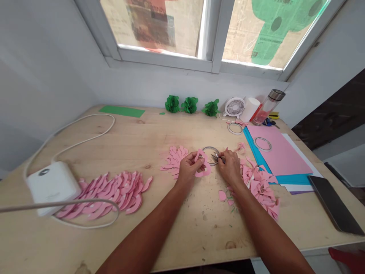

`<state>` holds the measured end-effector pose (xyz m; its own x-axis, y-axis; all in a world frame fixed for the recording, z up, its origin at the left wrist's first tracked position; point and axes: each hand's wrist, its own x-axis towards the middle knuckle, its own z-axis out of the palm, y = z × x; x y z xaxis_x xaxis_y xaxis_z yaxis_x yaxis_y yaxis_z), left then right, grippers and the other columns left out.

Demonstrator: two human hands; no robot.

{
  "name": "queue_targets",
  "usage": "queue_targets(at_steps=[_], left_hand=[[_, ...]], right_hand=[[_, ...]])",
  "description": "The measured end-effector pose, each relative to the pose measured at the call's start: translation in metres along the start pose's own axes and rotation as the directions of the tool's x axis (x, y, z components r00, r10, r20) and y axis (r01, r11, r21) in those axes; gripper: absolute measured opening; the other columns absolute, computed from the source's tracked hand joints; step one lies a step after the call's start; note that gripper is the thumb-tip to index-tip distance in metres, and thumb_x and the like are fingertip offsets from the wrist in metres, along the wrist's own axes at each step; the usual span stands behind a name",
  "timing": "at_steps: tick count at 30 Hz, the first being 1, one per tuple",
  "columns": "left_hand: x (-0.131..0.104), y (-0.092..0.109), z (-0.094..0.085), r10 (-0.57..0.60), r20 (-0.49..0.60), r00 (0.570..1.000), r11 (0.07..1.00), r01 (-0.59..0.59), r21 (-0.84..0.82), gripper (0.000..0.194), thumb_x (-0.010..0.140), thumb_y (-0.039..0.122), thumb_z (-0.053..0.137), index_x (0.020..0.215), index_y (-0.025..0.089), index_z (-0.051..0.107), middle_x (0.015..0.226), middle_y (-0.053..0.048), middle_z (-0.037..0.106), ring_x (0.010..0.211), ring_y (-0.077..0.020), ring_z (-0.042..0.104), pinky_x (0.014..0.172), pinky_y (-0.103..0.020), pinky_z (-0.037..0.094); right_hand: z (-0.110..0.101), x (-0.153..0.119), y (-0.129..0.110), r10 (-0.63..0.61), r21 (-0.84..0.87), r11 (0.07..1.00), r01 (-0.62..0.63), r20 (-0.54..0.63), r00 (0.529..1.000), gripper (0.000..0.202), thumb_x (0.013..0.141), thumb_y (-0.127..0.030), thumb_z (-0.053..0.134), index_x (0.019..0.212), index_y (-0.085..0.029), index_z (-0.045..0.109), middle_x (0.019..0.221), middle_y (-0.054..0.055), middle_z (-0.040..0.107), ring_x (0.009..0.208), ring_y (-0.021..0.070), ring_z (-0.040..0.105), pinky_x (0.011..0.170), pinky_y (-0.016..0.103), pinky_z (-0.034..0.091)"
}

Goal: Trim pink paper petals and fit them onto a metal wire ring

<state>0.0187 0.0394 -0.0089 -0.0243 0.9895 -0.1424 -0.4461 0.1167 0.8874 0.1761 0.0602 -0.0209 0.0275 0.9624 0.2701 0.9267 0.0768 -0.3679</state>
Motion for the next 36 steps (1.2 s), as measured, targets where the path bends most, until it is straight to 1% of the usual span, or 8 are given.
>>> queue_targets(at_steps=[9,15,24,29,36], left_hand=[[0.001,-0.0014,-0.0009,0.007,0.002,1.0,1.0,-0.007,0.009,0.029,0.059,0.026,0.071,0.084,0.014,0.062,0.053,0.002,0.058,0.043,-0.0083,0.051,0.043,-0.019,0.038],[0.0009,-0.0012,-0.0009,0.001,0.0,1.0,1.0,-0.001,-0.002,0.028,0.06,0.025,0.071,0.083,0.014,0.062,0.053,0.003,0.058,0.043,-0.0084,0.052,0.044,-0.019,0.039],[0.0007,-0.0008,-0.0005,0.003,-0.002,1.0,1.0,-0.003,0.004,0.027,0.06,0.025,0.07,0.083,0.014,0.062,0.053,0.002,0.058,0.043,-0.0083,0.051,0.043,-0.019,0.037],[0.0012,-0.0014,-0.0008,0.007,0.001,1.0,1.0,-0.007,0.004,0.028,0.059,0.026,0.071,0.084,0.014,0.062,0.052,0.002,0.057,0.042,-0.0082,0.051,0.042,-0.019,0.037],[0.002,-0.0027,-0.0016,0.016,0.008,1.0,1.0,-0.016,0.004,0.027,0.059,0.025,0.07,0.082,0.014,0.062,0.051,0.003,0.057,0.042,-0.0081,0.051,0.042,-0.018,0.037]], right_hand=[[-0.0009,-0.0003,-0.0014,-0.001,0.014,1.0,0.001,-0.01,1.0,0.009,0.077,-0.019,0.052,0.078,-0.019,0.061,0.089,0.007,0.06,0.089,0.0227,0.046,0.073,0.032,0.03],[-0.0003,-0.0007,-0.0018,0.014,0.026,1.0,-0.013,-0.019,1.0,0.009,0.077,-0.019,0.052,0.082,-0.019,0.059,0.09,0.006,0.06,0.091,0.0224,0.047,0.074,0.032,0.03],[-0.0009,-0.0014,-0.0027,0.003,0.012,1.0,-0.003,-0.014,1.0,0.011,0.077,-0.019,0.052,0.084,-0.02,0.061,0.091,0.007,0.06,0.091,0.023,0.046,0.074,0.033,0.03],[-0.0011,-0.0022,-0.0037,0.0,0.018,1.0,0.0,-0.022,1.0,0.014,0.078,-0.018,0.051,0.088,-0.02,0.06,0.094,0.007,0.06,0.092,0.0228,0.046,0.074,0.033,0.03],[-0.0034,-0.0023,-0.0059,-0.019,-0.008,1.0,0.019,0.002,1.0,0.018,0.079,-0.016,0.049,0.091,-0.021,0.062,0.094,0.007,0.059,0.092,0.0232,0.045,0.074,0.033,0.03]])
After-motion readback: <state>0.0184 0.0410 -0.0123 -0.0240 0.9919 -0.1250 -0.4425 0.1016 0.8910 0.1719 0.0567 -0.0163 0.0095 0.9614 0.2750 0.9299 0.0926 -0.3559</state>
